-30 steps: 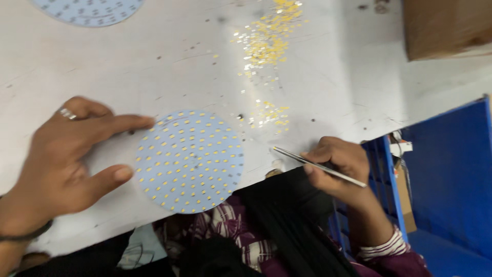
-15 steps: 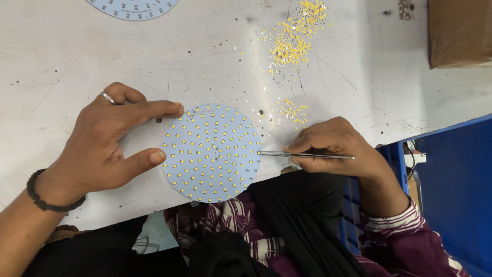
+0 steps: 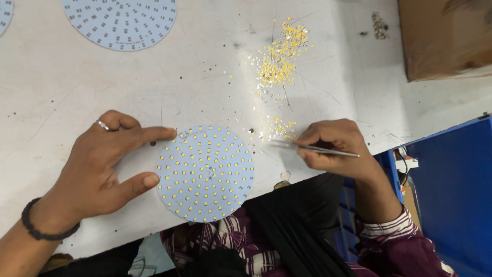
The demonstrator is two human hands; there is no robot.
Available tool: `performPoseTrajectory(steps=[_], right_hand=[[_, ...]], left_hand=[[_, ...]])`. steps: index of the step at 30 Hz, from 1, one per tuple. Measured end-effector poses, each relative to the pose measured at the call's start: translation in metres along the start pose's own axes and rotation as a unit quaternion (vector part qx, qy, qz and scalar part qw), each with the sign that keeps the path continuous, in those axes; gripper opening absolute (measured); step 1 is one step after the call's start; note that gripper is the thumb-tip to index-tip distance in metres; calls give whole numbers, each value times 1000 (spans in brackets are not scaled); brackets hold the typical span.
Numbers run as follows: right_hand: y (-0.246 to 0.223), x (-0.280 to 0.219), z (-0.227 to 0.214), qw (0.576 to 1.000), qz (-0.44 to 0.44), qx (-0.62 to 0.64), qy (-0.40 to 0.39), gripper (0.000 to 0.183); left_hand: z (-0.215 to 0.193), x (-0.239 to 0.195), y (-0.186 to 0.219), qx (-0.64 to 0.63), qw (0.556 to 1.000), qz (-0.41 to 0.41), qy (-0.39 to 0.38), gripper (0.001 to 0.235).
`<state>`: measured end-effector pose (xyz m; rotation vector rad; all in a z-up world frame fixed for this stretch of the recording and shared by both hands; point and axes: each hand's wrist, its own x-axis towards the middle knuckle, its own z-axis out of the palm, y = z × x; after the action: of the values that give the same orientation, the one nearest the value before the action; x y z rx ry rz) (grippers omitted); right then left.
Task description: The person uses tweezers to pick up small yellow LED components from a pile on the table and places them into empty slots on a circular blue PCB. The person repeats this process, filling the board with LEDs.
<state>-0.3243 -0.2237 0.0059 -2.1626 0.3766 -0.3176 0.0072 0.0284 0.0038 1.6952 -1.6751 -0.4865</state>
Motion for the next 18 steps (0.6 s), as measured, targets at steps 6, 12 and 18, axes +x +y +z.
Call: performPoseTrajectory(steps=[6,12,18], right_hand=[[5,1,4,999,-33,-28,20,13],[1,4,4,999,-37,-32,10,13],[1,6,5,998,-47,-33,19,13]], left_hand=[[1,1,-2,6,999,-30,-13,65],[1,0,-4,-9,999,-41,-19,68],[1,0,-4,-6,999,-42,-21,67]])
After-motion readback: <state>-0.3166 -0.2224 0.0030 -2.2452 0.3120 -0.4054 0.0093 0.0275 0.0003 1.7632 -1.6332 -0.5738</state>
